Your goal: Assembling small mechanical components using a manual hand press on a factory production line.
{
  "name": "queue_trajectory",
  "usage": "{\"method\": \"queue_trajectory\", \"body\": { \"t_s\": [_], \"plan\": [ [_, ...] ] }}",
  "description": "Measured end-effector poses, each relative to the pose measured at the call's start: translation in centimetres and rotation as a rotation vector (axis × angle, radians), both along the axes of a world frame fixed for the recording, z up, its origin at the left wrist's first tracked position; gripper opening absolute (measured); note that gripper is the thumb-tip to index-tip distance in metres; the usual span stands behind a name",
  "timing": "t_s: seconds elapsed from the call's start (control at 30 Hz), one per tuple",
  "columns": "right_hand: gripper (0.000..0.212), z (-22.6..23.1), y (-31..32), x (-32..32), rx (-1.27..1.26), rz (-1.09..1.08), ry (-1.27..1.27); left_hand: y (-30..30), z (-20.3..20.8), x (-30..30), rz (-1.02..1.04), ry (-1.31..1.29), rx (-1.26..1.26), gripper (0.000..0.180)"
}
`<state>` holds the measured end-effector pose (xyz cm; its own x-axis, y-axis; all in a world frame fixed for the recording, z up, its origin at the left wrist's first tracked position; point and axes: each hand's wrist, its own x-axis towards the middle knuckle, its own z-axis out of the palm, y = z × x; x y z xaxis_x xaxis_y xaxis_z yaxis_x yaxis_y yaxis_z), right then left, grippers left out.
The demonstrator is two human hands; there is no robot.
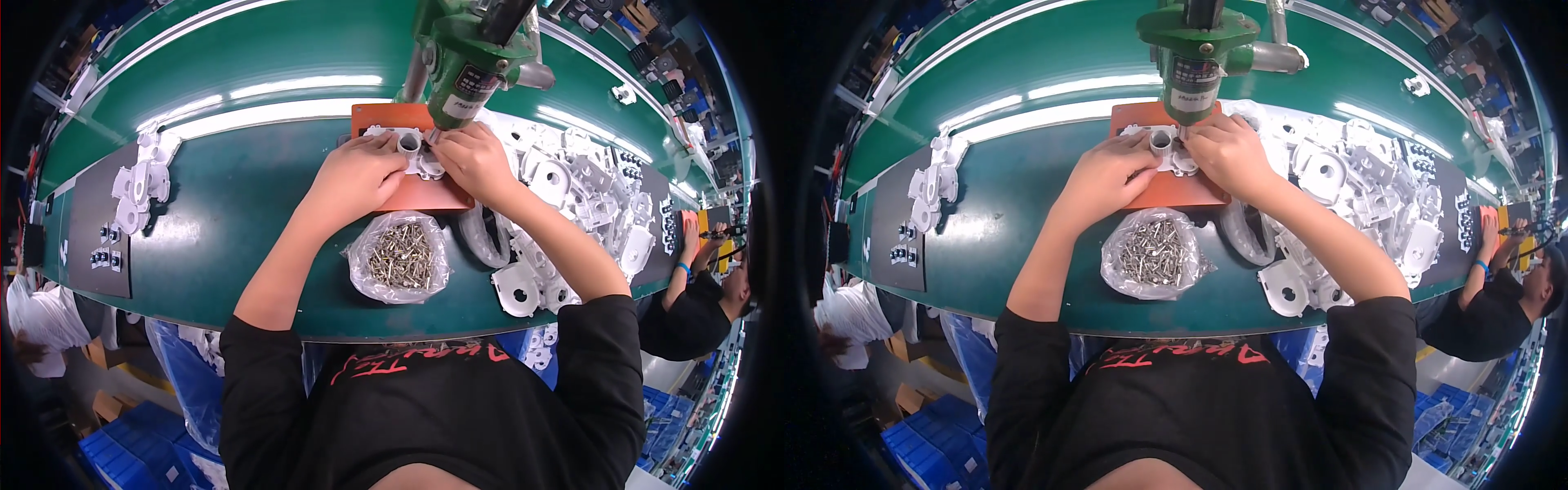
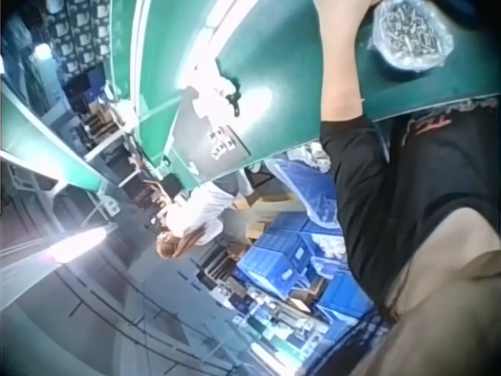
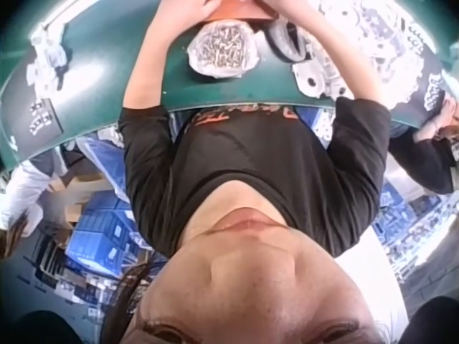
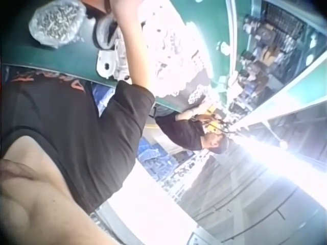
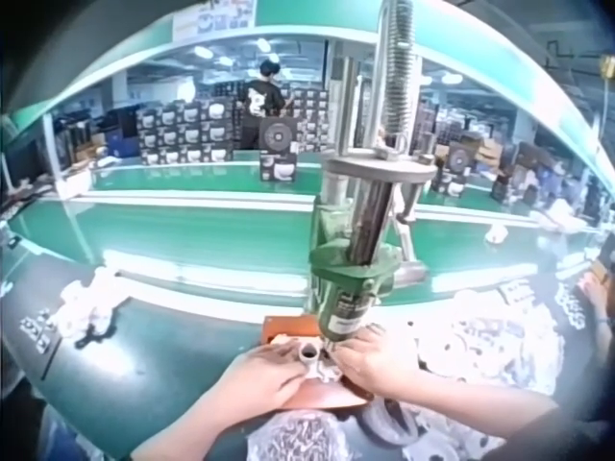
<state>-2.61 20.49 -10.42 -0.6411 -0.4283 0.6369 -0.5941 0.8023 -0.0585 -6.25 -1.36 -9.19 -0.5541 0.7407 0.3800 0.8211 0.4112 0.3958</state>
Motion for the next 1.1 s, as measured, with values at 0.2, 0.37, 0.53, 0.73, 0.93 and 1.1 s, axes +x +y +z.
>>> {"method": "queue_trajectory", "body": {
  "t_s": [0.2,0.37,0.53,0.73,0.93,1.1],
  "plan": [
    [0.005,0.4,0.1,-0.1,0.102,-0.003,-0.028,0.0,-0.4,-0.2,-0.024,0.022,0.015,0.015],
    [0.019,0.6,0.2,0.7,0.012,0.106,-0.146,0.0,0.1,0.0,0.006,0.015,-0.039,0.014],
    [0.029,2.4,-0.4,1.9,0.152,-0.015,-0.245,0.1,-0.3,-0.2,0.012,-0.004,-0.042,0.014],
    [0.014,5.0,-2.8,5.2,0.161,0.032,-0.314,-0.2,-0.4,-0.2,0.004,0.015,0.008,0.015],
    [0.014,3.3,-4.5,7.1,0.159,0.210,-0.427,0.0,0.1,-0.1,0.014,-0.033,-0.065,0.017],
    [0.011,3.2,-5.0,7.1,0.168,0.180,-0.393,-0.2,-0.8,-0.3,-0.005,0.031,0.020,0.016]
  ]
}}
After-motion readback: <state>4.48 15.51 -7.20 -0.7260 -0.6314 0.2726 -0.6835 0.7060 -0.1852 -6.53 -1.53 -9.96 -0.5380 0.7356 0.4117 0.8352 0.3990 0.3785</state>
